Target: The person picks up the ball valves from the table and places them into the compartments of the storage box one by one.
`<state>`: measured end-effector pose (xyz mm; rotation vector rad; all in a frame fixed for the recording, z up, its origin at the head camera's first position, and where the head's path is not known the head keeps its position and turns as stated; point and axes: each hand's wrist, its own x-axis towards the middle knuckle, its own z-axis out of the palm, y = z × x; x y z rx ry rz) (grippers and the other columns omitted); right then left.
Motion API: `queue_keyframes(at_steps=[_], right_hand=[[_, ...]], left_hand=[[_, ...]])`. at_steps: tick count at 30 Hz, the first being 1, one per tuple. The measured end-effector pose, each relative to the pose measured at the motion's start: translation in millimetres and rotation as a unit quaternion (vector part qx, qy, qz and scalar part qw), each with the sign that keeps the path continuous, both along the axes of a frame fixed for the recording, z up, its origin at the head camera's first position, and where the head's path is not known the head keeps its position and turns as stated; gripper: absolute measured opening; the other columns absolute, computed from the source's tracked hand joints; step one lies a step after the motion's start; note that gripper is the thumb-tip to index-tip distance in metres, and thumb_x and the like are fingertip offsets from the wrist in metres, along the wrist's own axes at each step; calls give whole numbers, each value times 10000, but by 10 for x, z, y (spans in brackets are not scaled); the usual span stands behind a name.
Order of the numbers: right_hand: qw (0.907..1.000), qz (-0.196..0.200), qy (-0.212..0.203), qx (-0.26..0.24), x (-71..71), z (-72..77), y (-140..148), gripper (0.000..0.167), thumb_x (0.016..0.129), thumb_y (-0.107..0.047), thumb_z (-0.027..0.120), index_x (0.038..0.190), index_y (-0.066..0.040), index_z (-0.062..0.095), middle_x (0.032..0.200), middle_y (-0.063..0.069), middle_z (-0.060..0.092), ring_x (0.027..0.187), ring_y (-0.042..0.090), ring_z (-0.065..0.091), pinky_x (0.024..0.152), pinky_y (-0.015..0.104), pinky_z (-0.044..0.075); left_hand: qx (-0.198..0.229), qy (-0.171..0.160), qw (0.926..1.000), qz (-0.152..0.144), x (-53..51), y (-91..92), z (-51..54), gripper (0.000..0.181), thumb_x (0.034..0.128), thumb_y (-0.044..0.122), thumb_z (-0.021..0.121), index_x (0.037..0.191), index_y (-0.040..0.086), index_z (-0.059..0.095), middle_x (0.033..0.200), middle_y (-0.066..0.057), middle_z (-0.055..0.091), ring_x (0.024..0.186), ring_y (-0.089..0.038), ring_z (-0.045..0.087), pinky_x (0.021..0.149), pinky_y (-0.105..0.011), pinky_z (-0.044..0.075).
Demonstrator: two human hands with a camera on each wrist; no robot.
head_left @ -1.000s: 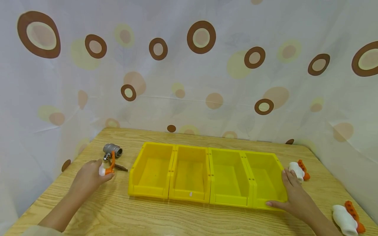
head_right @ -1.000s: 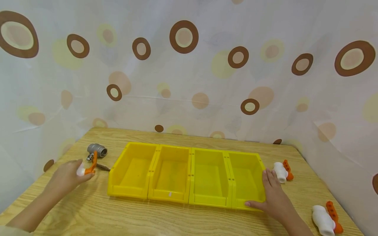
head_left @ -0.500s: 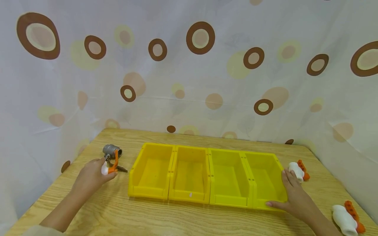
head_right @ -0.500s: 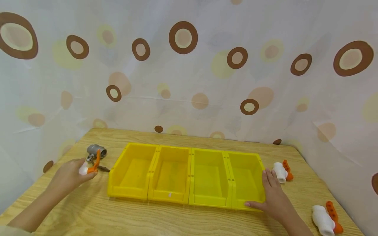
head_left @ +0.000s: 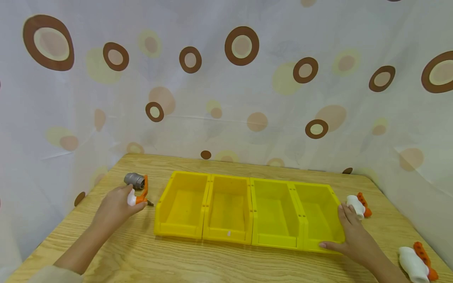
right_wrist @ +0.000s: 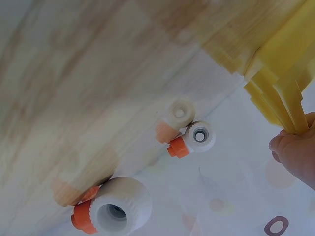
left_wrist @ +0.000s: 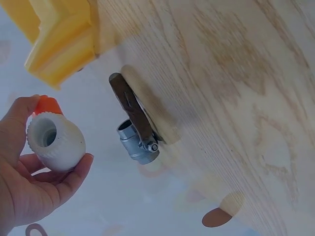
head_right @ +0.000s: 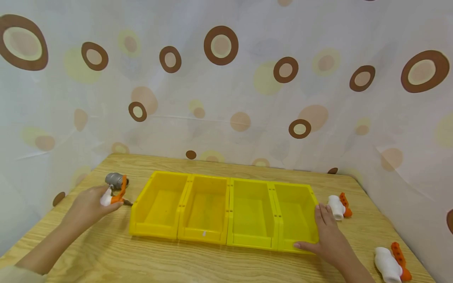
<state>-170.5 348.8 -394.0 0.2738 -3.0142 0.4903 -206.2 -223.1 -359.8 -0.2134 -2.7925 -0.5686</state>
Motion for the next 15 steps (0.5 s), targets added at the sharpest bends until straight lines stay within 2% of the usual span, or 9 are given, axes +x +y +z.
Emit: queue_keyframes(at_steps=[4, 11, 15], right_hand=[[10000, -12, 0, -16, 4, -3, 5, 1209, 705, -481, 737, 1408, 173, 3, 1470, 383, -29, 1369, 488, -126, 968, 713, 208], [9999, -34, -65, -93, 0, -27, 13, 1235, 692, -524, 727, 1412, 164, -3, 1475, 373, -47, 1371, 476, -142, 980, 712, 186], [10000, -22, -31, -78, -4, -38, 18, 1237, 691, -533, 724, 1414, 161, -2, 1477, 370, -47, 1372, 474, -141, 982, 711, 185]], left_hand=[[-20, 66, 10000, -40, -13, 38, 27, 423, 755, 265, 728, 940, -95, 605, 772, -138, 606, 616, -193, 484, 508, -277, 381], [61, -130, 9998, -120, -26, 94, 50, 444, 755, 280, 738, 935, -99, 594, 797, -169, 598, 626, -204, 489, 507, -281, 401], [83, -202, 9997, -144, -19, 131, 67, 481, 759, 282, 739, 995, -111, 594, 874, -218, 617, 656, -221, 527, 518, -289, 445]])
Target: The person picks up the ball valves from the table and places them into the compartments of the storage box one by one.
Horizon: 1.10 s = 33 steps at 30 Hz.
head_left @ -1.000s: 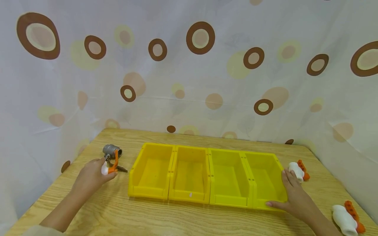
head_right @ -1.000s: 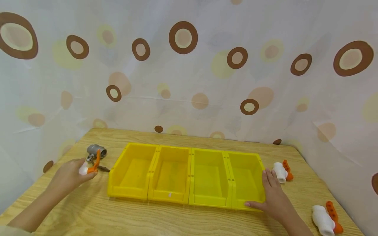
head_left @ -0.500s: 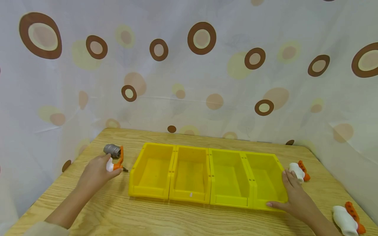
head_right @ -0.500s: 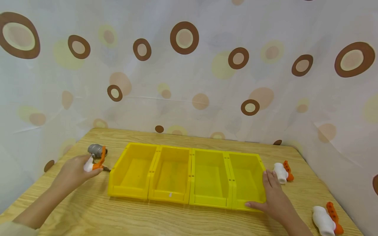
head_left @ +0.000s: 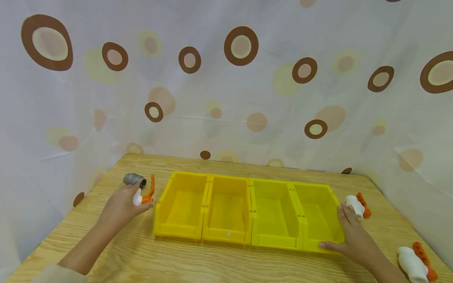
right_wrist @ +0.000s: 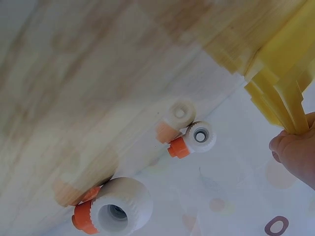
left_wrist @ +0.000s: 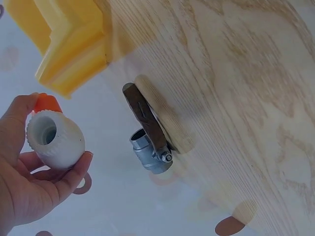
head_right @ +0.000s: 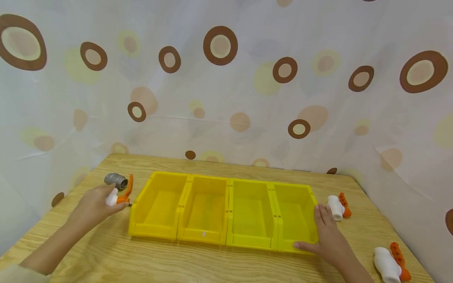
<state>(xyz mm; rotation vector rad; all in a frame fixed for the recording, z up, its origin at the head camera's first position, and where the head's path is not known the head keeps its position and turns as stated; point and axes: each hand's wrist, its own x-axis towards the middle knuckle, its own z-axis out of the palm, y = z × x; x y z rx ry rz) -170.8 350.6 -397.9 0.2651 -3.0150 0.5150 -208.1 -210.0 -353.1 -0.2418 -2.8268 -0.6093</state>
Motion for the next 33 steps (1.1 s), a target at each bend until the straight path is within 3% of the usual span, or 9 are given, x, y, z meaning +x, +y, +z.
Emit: queue_keyframes(at_steps=[4, 11, 18, 33], right_hand=[[10000, 23, 22, -35, -4, 1, -3, 1232, 693, -525, 726, 1417, 153, -5, 1481, 364, -53, 1372, 470, -148, 980, 713, 185], [9999, 51, 58, -69, 2, 7, -9, 1234, 694, -512, 730, 1422, 140, -22, 1481, 364, -53, 1374, 478, -134, 975, 715, 190], [9999, 70, 40, -115, 1, 8, -5, 1229, 696, -504, 733, 1421, 143, -20, 1482, 361, -59, 1373, 481, -132, 969, 720, 190], [10000, 27, 27, -44, 4, 7, -3, 1232, 694, -516, 729, 1421, 143, -15, 1483, 358, -58, 1377, 467, -146, 963, 720, 204]], left_hand=[[-32, 9, 10000, -8, 2, 33, 8, 550, 765, 269, 737, 1084, -147, 573, 998, -290, 616, 747, -297, 589, 569, -335, 509], [-20, 115, 9999, -46, -3, 85, 9, 544, 757, 266, 740, 1076, -145, 580, 1029, -297, 616, 830, -350, 600, 635, -391, 526], [-104, -91, 9999, -8, -19, 136, 28, 683, 784, 314, 718, 1210, -173, 501, 1180, -361, 540, 1049, -490, 541, 811, -517, 508], [-222, 52, 9997, -72, -25, 283, 89, 630, 784, 303, 713, 1178, -156, 538, 1129, -319, 595, 1012, -456, 575, 832, -535, 498]])
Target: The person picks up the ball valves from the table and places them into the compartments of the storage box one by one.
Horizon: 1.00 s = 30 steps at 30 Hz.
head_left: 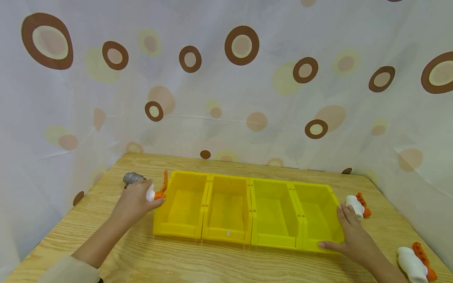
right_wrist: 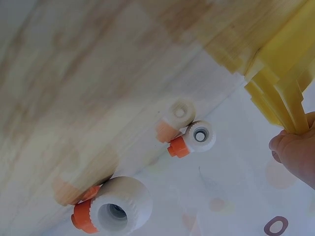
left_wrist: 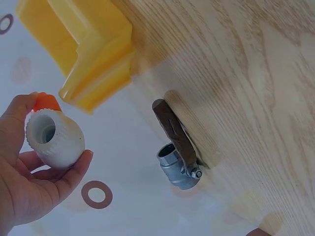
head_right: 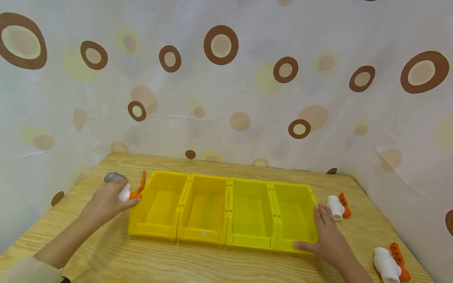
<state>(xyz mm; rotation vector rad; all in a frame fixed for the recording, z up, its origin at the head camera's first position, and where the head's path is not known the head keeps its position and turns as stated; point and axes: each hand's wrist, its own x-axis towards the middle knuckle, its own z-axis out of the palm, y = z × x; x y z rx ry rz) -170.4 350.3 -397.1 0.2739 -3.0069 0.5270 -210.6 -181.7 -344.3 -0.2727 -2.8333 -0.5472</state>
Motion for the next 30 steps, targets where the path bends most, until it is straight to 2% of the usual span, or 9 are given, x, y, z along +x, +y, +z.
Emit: queue_keyframes(at_steps=[10, 23, 30], right_hand=[[10000, -19, 3, 7, 0, 6, -9, 1229, 693, -512, 731, 1418, 151, -8, 1482, 363, -52, 1374, 467, -153, 962, 721, 204], [10000, -1, 42, 74, -11, 16, -10, 1217, 696, -493, 736, 1412, 163, 3, 1477, 372, -37, 1367, 490, -130, 956, 720, 213], [9998, 8, 80, 157, -9, 15, -9, 1206, 701, -481, 738, 1408, 172, 10, 1472, 382, -28, 1366, 495, -125, 957, 716, 221]], left_hand=[[11, 61, 10000, -68, -30, 102, 34, 622, 779, 282, 711, 1188, -152, 538, 1142, -321, 588, 1033, -449, 570, 824, -506, 517], [78, -343, 9994, -7, -49, 210, 75, 669, 803, 313, 690, 1261, -130, 486, 1248, -331, 517, 1121, -476, 514, 895, -547, 472], [74, -339, 9994, -53, -63, 267, 80, 665, 812, 317, 684, 1266, -126, 485, 1265, -326, 506, 1117, -477, 519, 890, -546, 477]])
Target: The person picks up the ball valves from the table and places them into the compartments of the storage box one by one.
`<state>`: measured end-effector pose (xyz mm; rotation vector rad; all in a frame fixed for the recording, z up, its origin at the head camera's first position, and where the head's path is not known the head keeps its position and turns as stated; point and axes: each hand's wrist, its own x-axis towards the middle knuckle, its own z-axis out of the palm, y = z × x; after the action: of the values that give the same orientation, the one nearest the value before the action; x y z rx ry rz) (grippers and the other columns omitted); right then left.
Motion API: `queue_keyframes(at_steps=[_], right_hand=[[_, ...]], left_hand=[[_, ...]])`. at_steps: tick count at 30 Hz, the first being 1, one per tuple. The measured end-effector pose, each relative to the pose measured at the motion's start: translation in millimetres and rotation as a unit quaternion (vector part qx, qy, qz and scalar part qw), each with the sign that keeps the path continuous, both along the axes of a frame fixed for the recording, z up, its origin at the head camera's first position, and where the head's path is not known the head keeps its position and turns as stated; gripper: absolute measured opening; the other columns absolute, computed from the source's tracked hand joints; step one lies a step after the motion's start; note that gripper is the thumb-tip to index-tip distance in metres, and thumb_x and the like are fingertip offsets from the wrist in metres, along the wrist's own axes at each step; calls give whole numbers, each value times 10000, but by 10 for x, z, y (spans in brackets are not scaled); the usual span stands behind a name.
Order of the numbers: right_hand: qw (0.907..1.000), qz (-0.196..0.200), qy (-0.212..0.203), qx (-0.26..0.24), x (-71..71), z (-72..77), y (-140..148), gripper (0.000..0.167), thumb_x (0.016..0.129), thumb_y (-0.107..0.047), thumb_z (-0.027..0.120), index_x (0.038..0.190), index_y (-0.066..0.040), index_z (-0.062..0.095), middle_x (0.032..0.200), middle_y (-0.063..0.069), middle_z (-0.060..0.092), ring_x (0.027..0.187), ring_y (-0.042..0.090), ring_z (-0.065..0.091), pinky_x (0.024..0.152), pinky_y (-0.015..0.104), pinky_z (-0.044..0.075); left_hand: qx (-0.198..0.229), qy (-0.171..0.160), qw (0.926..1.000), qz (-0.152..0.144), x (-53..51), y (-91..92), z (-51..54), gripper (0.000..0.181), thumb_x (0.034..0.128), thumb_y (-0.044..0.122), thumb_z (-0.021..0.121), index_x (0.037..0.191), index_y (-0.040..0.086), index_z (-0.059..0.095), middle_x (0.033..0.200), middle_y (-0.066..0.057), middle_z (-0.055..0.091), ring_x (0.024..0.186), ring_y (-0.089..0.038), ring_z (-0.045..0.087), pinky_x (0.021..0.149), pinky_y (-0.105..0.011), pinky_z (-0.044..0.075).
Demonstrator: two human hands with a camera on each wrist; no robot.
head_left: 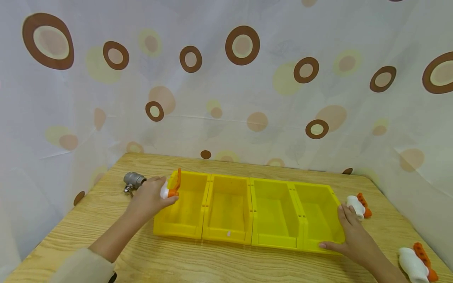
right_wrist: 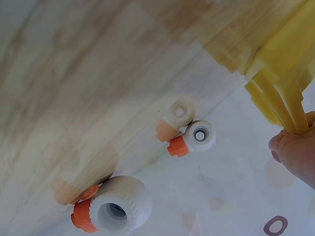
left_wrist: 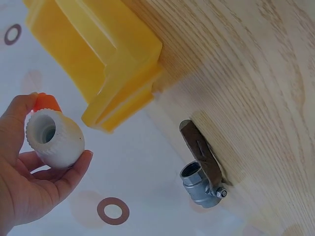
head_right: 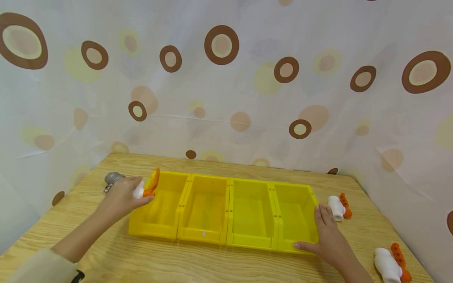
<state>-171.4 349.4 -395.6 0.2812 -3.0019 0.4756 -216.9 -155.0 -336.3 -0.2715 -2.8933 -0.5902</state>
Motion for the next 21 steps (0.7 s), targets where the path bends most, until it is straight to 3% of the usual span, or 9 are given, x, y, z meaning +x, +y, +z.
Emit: queue_keyframes(at_steps=[5, 13, 21], right_hand=[[10000, -25, -10, 38, -1, 1, -4, 1210, 698, -479, 741, 1408, 172, 9, 1470, 385, -22, 1366, 500, -113, 953, 715, 231], [10000, -13, 15, -54, 0, -7, 3, 1221, 694, -502, 735, 1407, 171, 8, 1474, 376, -34, 1369, 491, -122, 955, 715, 219], [9999, -40, -56, -85, 3, -21, 9, 1235, 685, -522, 732, 1411, 164, 5, 1480, 367, -45, 1370, 487, -129, 958, 717, 215]], left_hand=[[21, 44, 10000, -67, -14, 49, 6, 655, 810, 309, 689, 1254, -130, 493, 1251, -320, 520, 1118, -469, 522, 895, -529, 481], [109, 258, 9995, -138, -45, 141, -17, 637, 793, 298, 703, 1230, -126, 518, 1201, -304, 561, 1049, -443, 572, 793, -446, 547], [173, 128, 9996, -159, -53, 200, -45, 650, 796, 303, 705, 1244, -124, 507, 1237, -315, 532, 1095, -451, 545, 826, -467, 534]])
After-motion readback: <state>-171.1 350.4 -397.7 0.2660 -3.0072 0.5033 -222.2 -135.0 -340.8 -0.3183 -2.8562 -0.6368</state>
